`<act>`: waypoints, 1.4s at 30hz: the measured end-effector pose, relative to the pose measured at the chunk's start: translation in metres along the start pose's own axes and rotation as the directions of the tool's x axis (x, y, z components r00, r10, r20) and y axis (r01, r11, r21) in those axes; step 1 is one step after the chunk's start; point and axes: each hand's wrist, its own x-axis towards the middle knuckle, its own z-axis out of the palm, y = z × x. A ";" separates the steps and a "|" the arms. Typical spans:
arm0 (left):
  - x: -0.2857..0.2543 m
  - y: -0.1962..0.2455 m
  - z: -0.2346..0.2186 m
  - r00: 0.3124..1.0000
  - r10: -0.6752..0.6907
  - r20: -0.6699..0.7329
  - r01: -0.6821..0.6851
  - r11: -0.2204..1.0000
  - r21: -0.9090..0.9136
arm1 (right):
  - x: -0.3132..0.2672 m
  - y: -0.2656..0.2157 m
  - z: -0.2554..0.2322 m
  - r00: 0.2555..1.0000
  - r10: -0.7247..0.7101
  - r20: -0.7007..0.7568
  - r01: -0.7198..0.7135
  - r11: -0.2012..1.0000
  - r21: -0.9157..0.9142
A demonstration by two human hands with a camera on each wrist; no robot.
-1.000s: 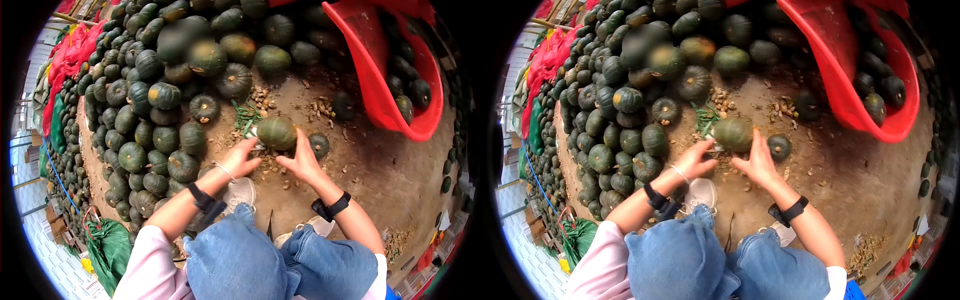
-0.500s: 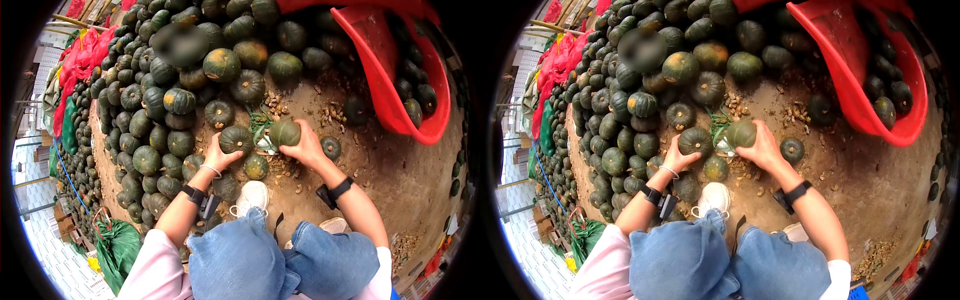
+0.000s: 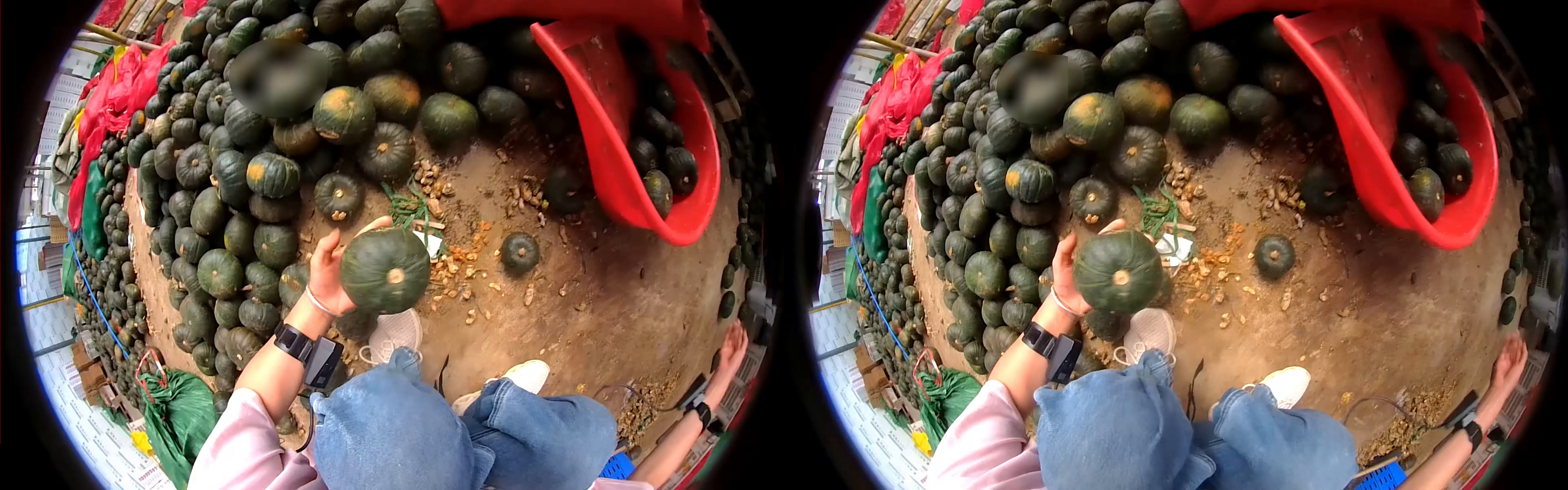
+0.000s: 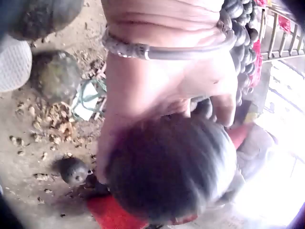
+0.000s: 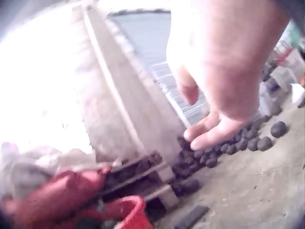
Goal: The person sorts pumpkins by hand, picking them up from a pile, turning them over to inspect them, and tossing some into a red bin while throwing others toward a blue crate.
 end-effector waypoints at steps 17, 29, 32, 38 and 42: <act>0.022 -0.043 0.043 0.895 -0.444 -0.040 0.424 0.822 0.379 | -0.295 0.165 0.489 0.446 0.253 0.859 -0.151 0.967 -0.206; -0.031 0.076 -0.120 0.052 0.895 -0.442 0.906 0.143 0.398 | -0.249 0.107 0.456 0.302 0.095 0.948 -0.679 0.720 0.145; -0.032 0.077 -0.121 0.054 0.889 -0.454 0.902 0.151 0.404 | -0.238 0.107 0.471 0.343 0.054 0.938 -0.580 0.798 0.166; -0.069 0.098 -0.159 0.351 0.835 -0.424 0.673 0.090 0.734 | -0.198 0.074 0.439 0.572 0.114 0.812 -0.108 0.992 -0.062; -0.103 0.118 -0.169 0.551 0.672 -0.495 0.350 0.353 0.868 | -0.192 0.062 0.366 0.777 0.260 0.573 0.120 0.833 -0.540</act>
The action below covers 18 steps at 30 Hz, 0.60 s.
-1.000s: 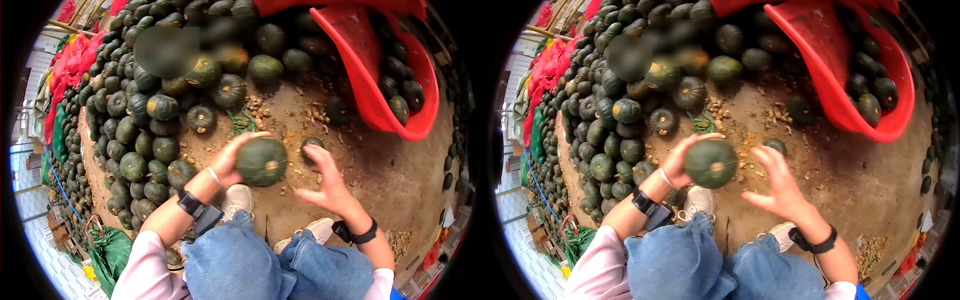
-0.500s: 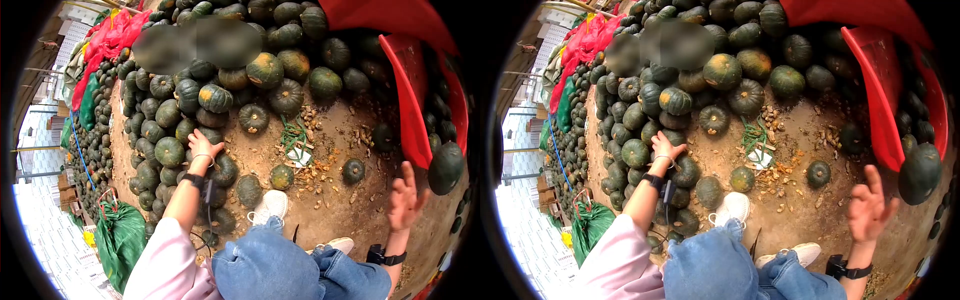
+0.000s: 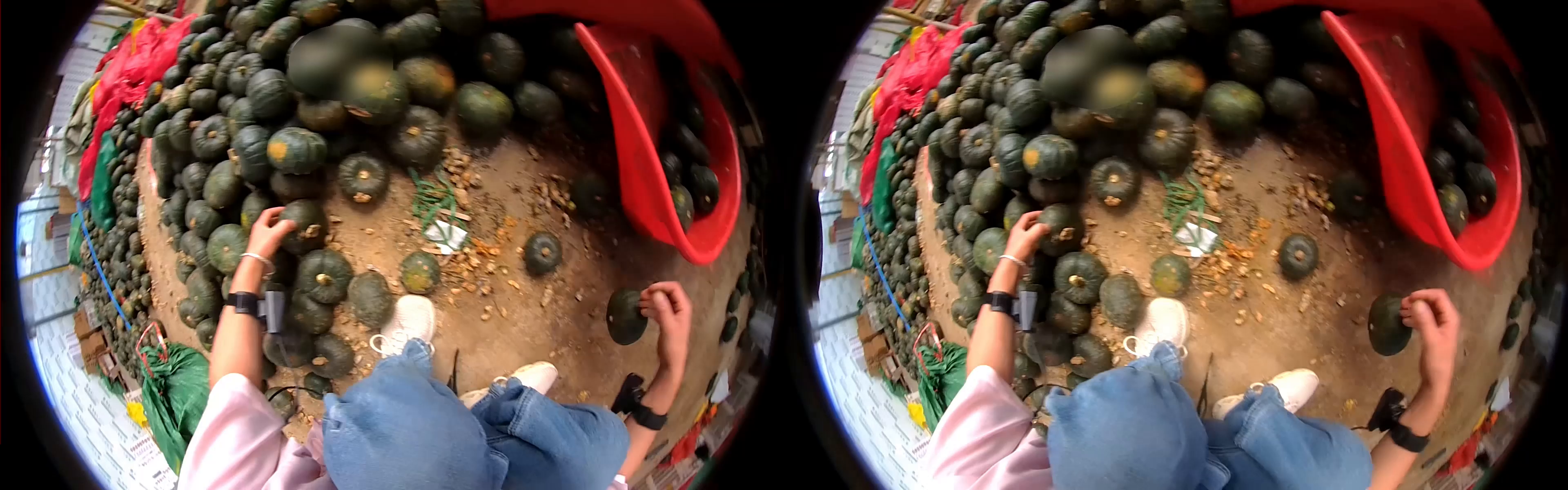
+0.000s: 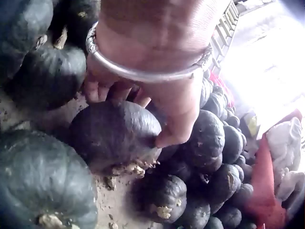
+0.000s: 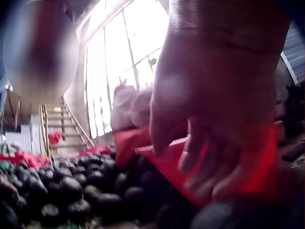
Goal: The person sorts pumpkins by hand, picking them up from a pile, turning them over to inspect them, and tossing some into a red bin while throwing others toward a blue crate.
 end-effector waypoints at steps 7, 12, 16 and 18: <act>-0.001 0.036 0.030 0.993 0.106 0.055 -0.118 0.931 0.346 | -0.059 0.221 0.028 0.827 0.178 -0.532 -0.342 0.912 -0.226; -0.023 0.053 0.038 0.987 0.044 0.154 0.011 0.942 -0.335 | -0.070 0.228 0.039 0.838 0.138 -0.528 -0.267 0.947 -0.176; -0.059 0.102 0.062 0.913 0.160 0.376 0.143 0.737 -0.660 | -0.064 0.136 0.032 0.957 0.215 -0.194 -0.206 0.976 0.065; -0.075 0.124 0.077 0.874 0.200 0.444 0.205 0.677 -0.707 | -0.059 0.098 0.006 0.967 0.197 -0.162 -0.105 0.887 0.450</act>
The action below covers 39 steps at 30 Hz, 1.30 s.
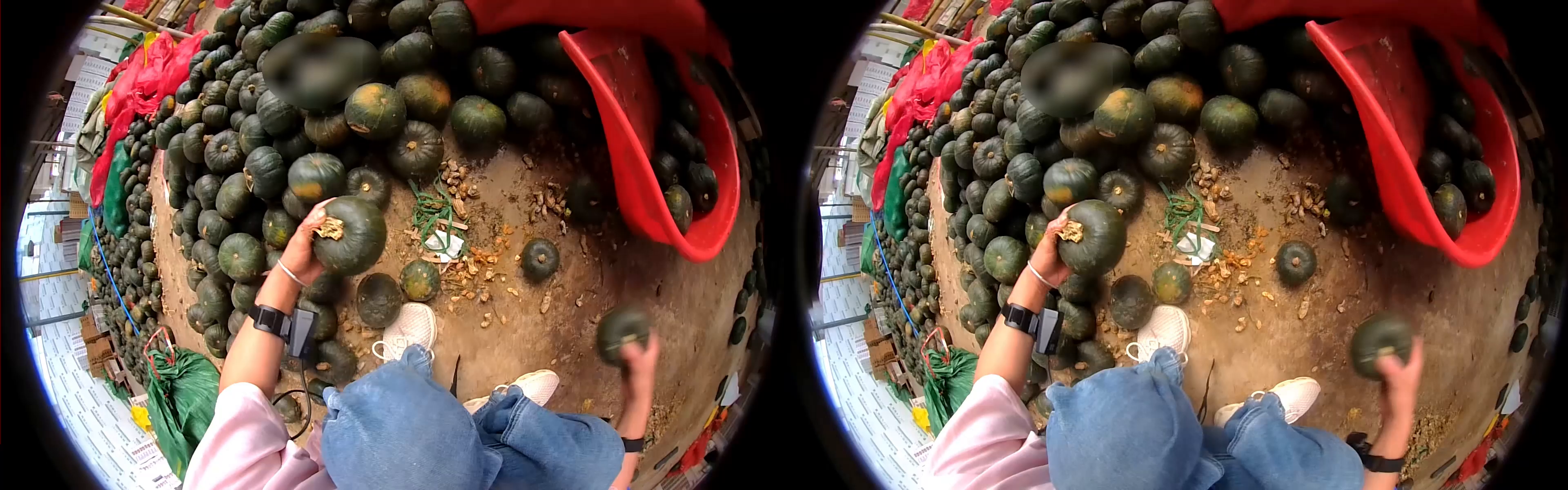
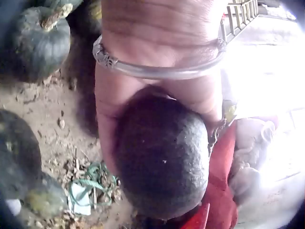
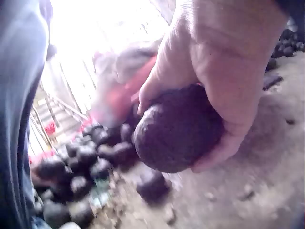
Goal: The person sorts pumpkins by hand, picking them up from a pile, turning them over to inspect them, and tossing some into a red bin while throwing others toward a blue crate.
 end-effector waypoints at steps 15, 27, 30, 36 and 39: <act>0.017 -0.077 0.144 0.927 -0.267 0.262 0.083 0.831 0.550 | 0.031 -0.003 0.244 0.673 -0.215 0.707 0.504 0.834 -0.226; 0.028 -0.087 0.147 0.800 -0.316 0.510 0.519 0.792 -0.322 | 0.067 -0.006 0.205 0.968 0.034 0.249 0.017 0.980 -0.197; 0.050 -0.086 0.110 0.830 -0.325 0.453 0.484 0.823 -0.298 | 0.060 -0.014 0.206 0.919 -0.045 0.392 0.161 0.950 -0.268; 0.029 -0.072 0.095 0.823 -0.388 0.415 0.556 0.700 -0.448 | 0.030 -0.018 0.248 0.685 -0.068 0.726 0.332 0.916 -0.227; 0.036 -0.079 0.095 0.838 -0.329 0.435 0.505 0.769 -0.392 | 0.020 -0.020 0.261 0.611 -0.085 0.787 0.288 0.950 -0.120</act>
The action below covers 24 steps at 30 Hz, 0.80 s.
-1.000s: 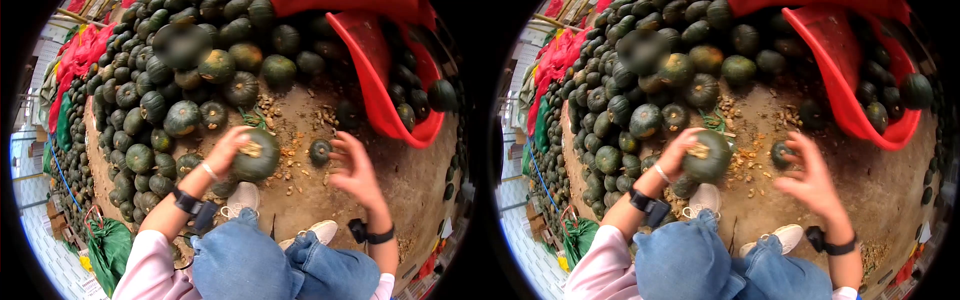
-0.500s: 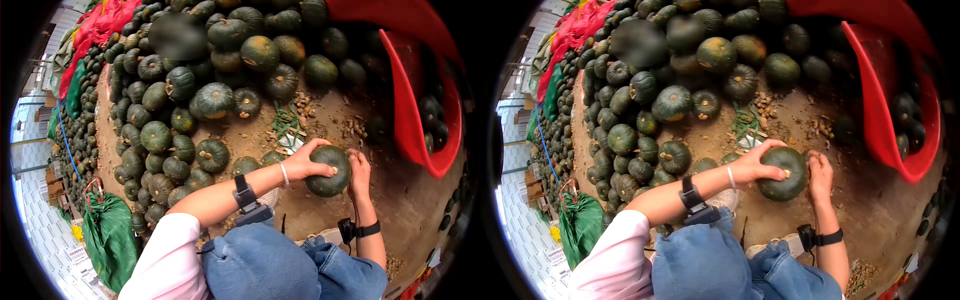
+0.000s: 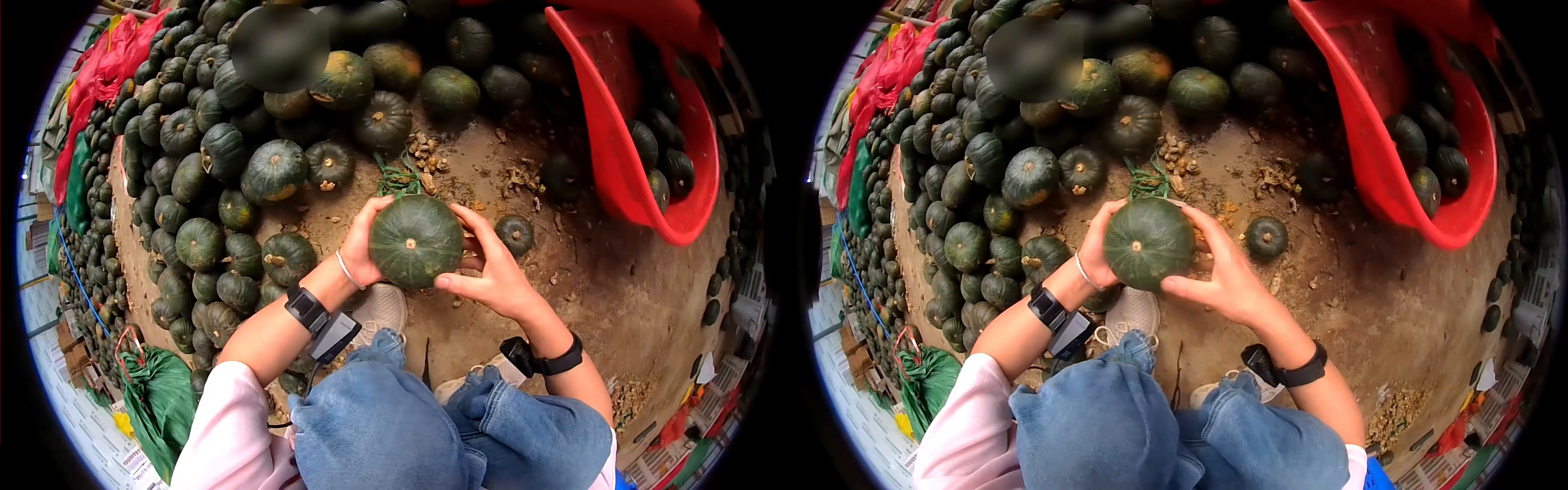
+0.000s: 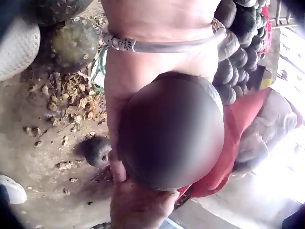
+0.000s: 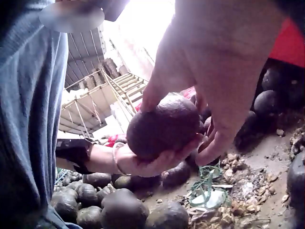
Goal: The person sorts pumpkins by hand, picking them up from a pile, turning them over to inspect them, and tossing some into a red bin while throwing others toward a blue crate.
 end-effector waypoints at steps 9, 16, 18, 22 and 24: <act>-0.013 -0.012 0.016 0.874 0.461 -0.154 0.110 0.121 0.987 | -0.021 0.013 -0.010 0.946 0.265 -0.185 -0.158 0.880 0.449; -0.165 0.147 -0.111 0.378 0.887 0.264 0.787 -0.458 0.413 | -0.072 -0.066 -0.138 0.961 -0.192 -0.201 0.170 -0.169 0.971; -0.179 0.161 -0.131 0.303 0.951 -0.056 0.922 -0.278 0.271 | -0.077 -0.060 -0.153 0.906 -0.346 -0.242 0.214 -0.119 0.970; -0.151 0.161 -0.147 0.365 0.869 -0.334 0.917 -0.273 0.292 | -0.061 -0.045 -0.121 0.973 -0.142 -0.182 0.227 0.446 0.866; -0.123 0.158 -0.149 0.221 0.866 -0.448 0.965 -0.129 0.228 | -0.049 -0.042 -0.094 0.949 0.037 -0.312 0.206 0.675 0.708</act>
